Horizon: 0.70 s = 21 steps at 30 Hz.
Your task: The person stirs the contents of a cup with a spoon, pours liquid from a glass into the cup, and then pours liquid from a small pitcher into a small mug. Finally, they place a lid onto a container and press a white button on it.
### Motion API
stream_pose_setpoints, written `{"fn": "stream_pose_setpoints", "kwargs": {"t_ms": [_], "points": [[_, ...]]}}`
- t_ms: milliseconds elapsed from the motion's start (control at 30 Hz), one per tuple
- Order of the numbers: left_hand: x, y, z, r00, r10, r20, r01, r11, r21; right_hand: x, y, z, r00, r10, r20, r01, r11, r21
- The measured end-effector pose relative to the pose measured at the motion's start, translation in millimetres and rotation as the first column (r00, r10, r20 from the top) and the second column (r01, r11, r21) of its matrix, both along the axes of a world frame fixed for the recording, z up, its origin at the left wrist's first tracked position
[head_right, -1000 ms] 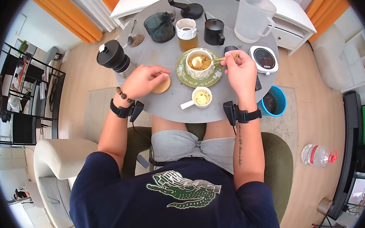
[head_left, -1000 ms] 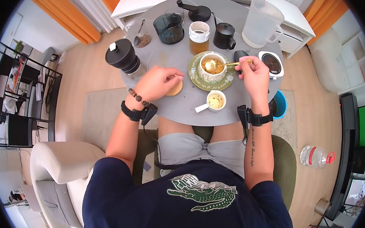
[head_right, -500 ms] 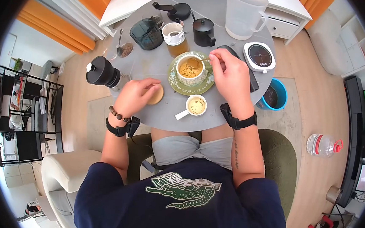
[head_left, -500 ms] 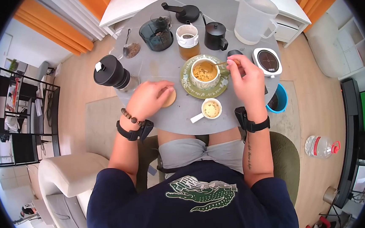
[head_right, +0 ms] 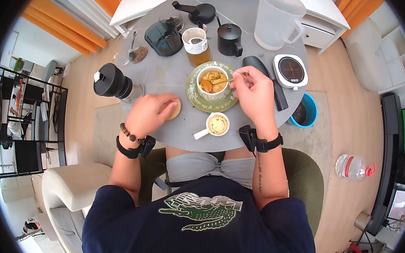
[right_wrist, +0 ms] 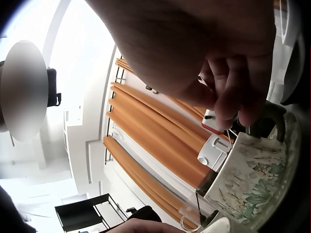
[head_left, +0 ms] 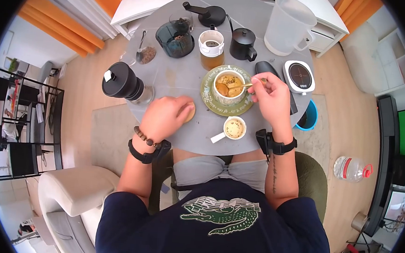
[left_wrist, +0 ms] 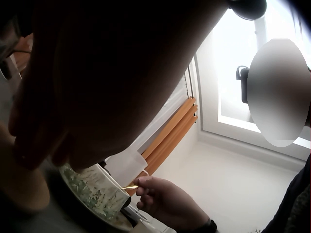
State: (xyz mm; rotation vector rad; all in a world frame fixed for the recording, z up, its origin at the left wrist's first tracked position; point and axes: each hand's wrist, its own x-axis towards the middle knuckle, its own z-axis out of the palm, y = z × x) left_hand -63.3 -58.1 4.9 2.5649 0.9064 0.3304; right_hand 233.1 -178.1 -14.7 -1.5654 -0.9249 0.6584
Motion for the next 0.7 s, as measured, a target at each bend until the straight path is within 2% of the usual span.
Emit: {"fn": "stream_pose_setpoints", "kwargs": {"t_ms": [67,267,467,700], "points": [[1.1,-0.5,2.8,0.996,0.004,-0.085,-0.006,1.000,-0.015,2.4,0.3,2.5,0.995,-0.026,-0.100,0.029,0.999,0.027],[4.3,-2.8,3.9,0.998,-0.003,-0.059,0.002,1.000,-0.006,14.9,-1.2,0.4,0.983,-0.041,-0.177,0.049,0.998,0.043],[2.0,-0.7,0.3,0.999,-0.011,-0.041,0.011,1.000,-0.001,21.2,-5.8,3.5,0.986,-0.089,-0.143,0.104,0.989,0.101],[0.3,0.7,-2.5,1.000,-0.011,0.023,0.011,1.000,0.018,28.5,-7.8,7.7,0.986,-0.105,-0.127,0.117,0.989,0.094]]}}
